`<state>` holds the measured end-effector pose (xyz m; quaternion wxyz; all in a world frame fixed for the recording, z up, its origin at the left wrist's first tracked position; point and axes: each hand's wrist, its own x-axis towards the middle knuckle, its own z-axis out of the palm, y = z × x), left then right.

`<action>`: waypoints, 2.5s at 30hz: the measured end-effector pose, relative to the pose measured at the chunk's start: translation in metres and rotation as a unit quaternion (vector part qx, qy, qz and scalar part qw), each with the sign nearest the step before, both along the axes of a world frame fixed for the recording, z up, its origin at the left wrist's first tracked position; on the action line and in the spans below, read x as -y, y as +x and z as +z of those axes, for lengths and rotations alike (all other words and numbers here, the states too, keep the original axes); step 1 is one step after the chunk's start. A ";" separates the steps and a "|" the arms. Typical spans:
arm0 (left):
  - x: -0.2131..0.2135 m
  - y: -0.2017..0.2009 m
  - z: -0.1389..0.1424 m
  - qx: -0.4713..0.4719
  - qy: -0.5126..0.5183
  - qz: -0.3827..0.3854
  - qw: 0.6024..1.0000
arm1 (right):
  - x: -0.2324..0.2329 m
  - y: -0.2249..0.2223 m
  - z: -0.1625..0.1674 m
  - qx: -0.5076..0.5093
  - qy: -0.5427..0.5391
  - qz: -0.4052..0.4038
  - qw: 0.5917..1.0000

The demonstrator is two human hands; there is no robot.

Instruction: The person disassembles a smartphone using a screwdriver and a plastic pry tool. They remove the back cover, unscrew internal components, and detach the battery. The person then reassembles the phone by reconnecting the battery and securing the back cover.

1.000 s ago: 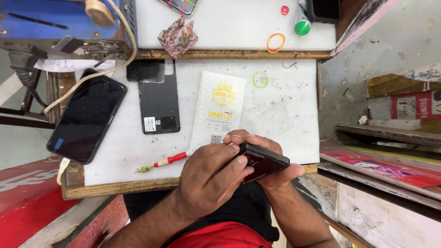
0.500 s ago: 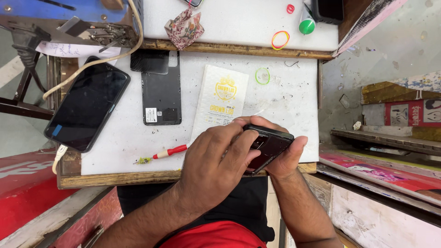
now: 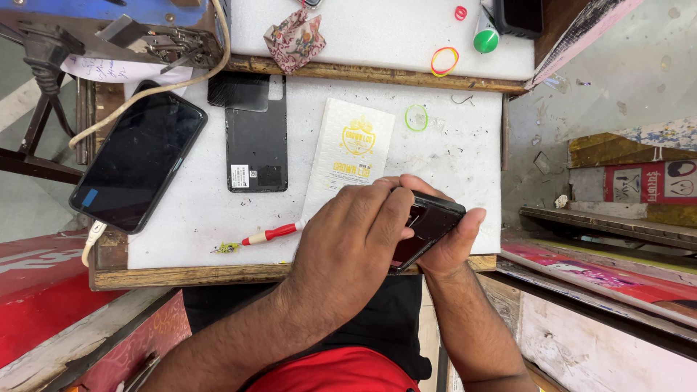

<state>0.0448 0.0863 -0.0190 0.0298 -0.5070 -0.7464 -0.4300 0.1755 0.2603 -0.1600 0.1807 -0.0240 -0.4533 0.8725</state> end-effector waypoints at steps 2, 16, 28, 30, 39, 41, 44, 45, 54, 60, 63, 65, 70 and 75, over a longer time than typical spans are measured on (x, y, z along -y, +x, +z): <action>-0.001 -0.003 -0.002 0.004 0.000 0.002 1.000 | 0.004 -0.004 0.007 0.030 -0.046 -0.015 0.998; 0.061 -0.015 -0.027 0.060 0.010 0.043 0.997 | -0.010 -0.030 0.032 -0.058 -0.395 0.145 0.905; 0.063 -0.015 -0.053 0.065 0.003 0.063 0.996 | -0.009 -0.033 0.026 -0.107 -0.405 0.172 0.892; 0.061 -0.016 -0.056 0.062 0.001 0.061 0.996 | -0.009 -0.035 0.025 -0.114 -0.408 0.176 0.889; 0.052 -0.020 -0.064 0.073 0.004 0.056 0.996 | -0.016 -0.037 0.021 -0.125 -0.409 0.198 0.882; 0.049 -0.021 -0.064 0.073 0.004 0.054 0.996 | -0.017 -0.038 0.020 -0.125 -0.409 0.197 0.882; 0.048 -0.024 -0.060 0.070 0.007 0.061 0.996 | -0.016 -0.038 0.022 -0.105 -0.398 0.174 0.895; 0.049 -0.026 -0.058 0.066 0.007 0.066 0.996 | -0.015 -0.038 0.024 -0.087 -0.389 0.156 0.904; 0.096 -0.097 -0.035 -0.002 -0.025 0.247 0.969 | 0.010 -0.050 0.047 0.142 -0.279 -0.018 0.949; 0.112 -0.146 -0.021 -0.048 -0.007 0.329 0.943 | 0.025 -0.049 0.053 0.149 -0.263 -0.008 0.953; 0.104 -0.152 -0.023 -0.152 -0.008 0.325 0.933 | 0.027 -0.046 0.054 0.139 -0.258 -0.004 0.956; 0.093 -0.153 -0.027 -0.123 -0.049 0.329 0.935 | 0.024 -0.042 0.054 0.136 -0.257 -0.003 0.957; 0.089 -0.133 -0.021 -0.044 -0.034 0.286 0.957 | 0.020 -0.033 0.052 0.101 -0.270 0.016 0.957; 0.072 -0.068 -0.005 0.104 0.037 0.141 0.984 | 0.017 -0.025 0.048 0.049 -0.253 0.058 0.965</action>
